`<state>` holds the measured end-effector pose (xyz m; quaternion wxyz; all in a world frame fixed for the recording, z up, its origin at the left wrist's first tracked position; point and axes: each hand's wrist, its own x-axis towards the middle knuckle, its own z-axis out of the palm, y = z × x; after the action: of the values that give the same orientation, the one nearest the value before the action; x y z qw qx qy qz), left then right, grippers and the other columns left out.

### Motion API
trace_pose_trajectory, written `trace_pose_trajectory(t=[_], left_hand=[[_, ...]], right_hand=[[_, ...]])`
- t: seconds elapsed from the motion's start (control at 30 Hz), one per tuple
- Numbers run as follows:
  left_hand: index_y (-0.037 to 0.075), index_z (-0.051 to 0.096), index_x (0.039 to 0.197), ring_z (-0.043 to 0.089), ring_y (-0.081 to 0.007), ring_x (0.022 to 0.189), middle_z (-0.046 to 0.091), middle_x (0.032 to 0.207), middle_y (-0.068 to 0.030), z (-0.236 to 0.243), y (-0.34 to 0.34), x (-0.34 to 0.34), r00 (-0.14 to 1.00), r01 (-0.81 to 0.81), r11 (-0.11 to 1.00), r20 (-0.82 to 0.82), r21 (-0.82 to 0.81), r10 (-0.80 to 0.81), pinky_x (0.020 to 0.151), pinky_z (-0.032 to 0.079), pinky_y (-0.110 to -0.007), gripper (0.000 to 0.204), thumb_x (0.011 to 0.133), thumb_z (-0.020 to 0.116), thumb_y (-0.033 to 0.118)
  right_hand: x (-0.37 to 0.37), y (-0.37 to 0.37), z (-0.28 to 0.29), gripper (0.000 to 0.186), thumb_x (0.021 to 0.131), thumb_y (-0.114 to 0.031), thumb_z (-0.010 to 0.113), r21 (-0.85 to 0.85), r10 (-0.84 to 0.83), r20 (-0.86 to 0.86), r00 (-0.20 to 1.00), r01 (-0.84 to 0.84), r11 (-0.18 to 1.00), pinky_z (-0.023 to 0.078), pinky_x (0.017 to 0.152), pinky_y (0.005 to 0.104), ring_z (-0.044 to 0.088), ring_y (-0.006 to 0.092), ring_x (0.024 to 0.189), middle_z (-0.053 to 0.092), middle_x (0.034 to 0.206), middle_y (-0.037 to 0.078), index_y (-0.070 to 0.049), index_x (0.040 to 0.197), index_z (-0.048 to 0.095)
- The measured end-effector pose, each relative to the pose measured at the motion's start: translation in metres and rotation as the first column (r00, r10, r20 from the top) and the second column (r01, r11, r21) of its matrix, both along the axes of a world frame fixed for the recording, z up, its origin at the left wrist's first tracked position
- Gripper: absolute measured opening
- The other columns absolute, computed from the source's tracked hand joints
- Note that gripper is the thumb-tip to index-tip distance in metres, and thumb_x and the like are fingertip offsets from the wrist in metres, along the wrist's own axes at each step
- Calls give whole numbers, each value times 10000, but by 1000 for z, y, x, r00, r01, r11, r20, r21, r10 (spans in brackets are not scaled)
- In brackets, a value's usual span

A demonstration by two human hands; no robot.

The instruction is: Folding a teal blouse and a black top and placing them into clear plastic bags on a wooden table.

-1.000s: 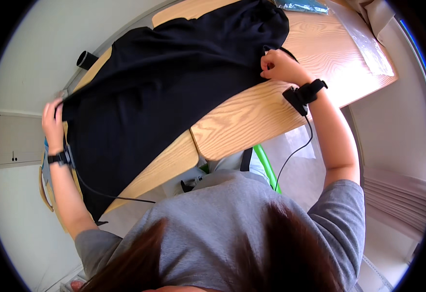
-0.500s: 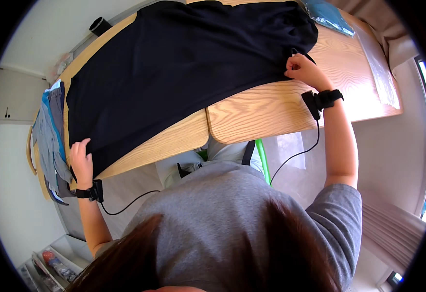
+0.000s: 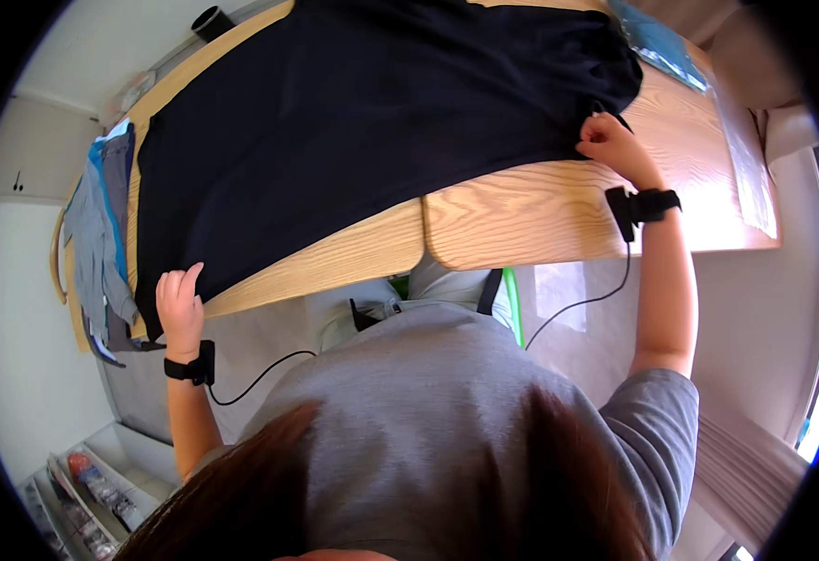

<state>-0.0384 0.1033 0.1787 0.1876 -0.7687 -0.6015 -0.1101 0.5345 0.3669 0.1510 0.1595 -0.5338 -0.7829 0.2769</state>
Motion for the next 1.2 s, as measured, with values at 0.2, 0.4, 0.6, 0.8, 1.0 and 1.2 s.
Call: trace_pose_trajectory(t=[0.2,0.4,0.6,0.8,1.0,1.2], left_hand=[[28,606,1008,490,-253,802,476,869,-93,-9,-9,3,933,16,969,351,-245,74,691,423,-307,433,621,455,-93],[21,613,1017,437,-130,693,468,836,-34,-12,8,-39,539,-274,929,760,-250,364,631,382,-237,207,822,557,64],[20,598,917,481,-136,717,505,843,-44,-29,37,-56,553,-294,877,681,-380,480,660,422,-262,227,776,693,170],[74,409,844,474,-49,704,522,786,6,-34,46,-66,144,10,921,912,-390,384,641,393,-200,185,858,586,22],[57,448,883,522,-75,720,540,793,-17,-39,52,-73,267,-315,918,906,-241,329,669,424,-216,150,853,591,22],[49,551,1123,517,-305,1075,566,1122,-143,-22,46,-32,782,-250,962,564,-109,267,934,402,-383,277,875,576,171]], right_hand=[[2,3,-5,160,741,-57,666,5,-13,12,1000,13,1000,373,653,246,428,118,697,407,763,8,-44,733,506],[1,2,-3,168,731,-42,672,-41,-29,5,1000,29,999,381,665,244,428,116,703,414,784,7,-34,745,505],[-2,-1,0,168,733,-44,678,-40,-52,-3,999,52,998,388,684,242,436,118,719,426,806,8,-39,765,513],[-3,-1,2,170,734,-46,678,-44,-38,10,999,38,998,387,681,243,432,122,715,414,799,15,-31,752,510],[-3,0,-1,176,732,-52,681,-33,-23,10,1000,23,999,385,664,240,433,122,704,411,791,18,-31,748,507],[-5,-5,12,164,737,-78,691,-58,-9,5,1000,9,998,413,705,250,492,134,755,478,810,28,-44,812,550]])
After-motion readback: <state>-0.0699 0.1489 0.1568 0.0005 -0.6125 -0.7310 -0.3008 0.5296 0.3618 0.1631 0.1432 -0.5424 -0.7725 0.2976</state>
